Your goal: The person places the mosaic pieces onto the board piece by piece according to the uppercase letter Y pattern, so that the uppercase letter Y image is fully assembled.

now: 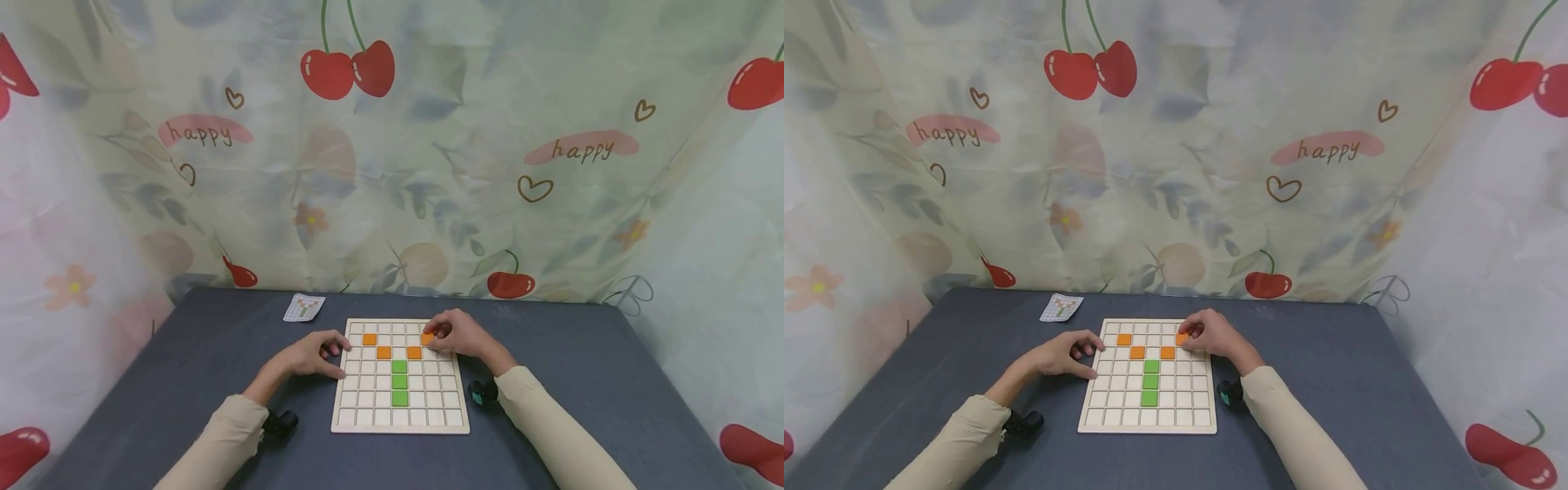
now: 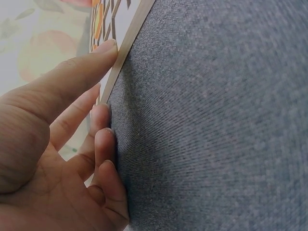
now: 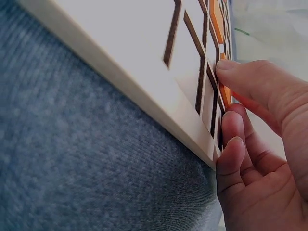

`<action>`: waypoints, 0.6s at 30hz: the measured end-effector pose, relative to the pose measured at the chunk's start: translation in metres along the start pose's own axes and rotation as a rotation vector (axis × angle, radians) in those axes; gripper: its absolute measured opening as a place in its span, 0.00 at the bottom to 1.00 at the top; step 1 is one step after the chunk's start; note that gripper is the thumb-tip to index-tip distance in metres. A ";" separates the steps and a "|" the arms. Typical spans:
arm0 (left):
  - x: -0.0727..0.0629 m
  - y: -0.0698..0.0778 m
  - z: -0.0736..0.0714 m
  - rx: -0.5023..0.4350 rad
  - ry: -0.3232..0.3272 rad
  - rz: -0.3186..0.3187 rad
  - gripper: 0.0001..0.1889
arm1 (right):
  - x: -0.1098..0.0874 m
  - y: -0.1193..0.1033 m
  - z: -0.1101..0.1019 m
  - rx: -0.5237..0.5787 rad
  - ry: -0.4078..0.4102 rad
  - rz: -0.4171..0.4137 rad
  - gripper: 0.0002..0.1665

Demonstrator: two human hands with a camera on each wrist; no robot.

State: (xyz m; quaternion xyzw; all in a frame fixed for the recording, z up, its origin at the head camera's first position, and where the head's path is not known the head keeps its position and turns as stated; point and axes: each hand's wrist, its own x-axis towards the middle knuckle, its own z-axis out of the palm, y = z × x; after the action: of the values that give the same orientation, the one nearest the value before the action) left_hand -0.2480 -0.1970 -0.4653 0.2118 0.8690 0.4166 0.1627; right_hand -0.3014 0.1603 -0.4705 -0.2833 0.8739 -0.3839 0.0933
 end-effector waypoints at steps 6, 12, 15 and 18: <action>0.000 0.001 0.000 0.005 0.003 0.005 0.21 | -0.002 -0.001 0.000 0.002 0.007 0.024 0.14; -0.002 0.000 -0.001 0.000 -0.003 0.014 0.22 | -0.013 0.001 -0.006 0.005 0.040 -0.018 0.13; -0.003 -0.001 -0.001 -0.006 0.002 0.015 0.22 | -0.023 0.005 -0.012 0.007 0.062 -0.027 0.13; -0.007 -0.002 -0.001 0.001 0.017 0.030 0.22 | -0.036 0.010 -0.019 0.003 0.084 -0.022 0.13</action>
State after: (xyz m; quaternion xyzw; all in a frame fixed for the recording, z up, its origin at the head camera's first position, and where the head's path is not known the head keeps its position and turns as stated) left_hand -0.2433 -0.2024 -0.4657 0.2217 0.8672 0.4203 0.1490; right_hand -0.2833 0.1984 -0.4669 -0.2763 0.8733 -0.3978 0.0527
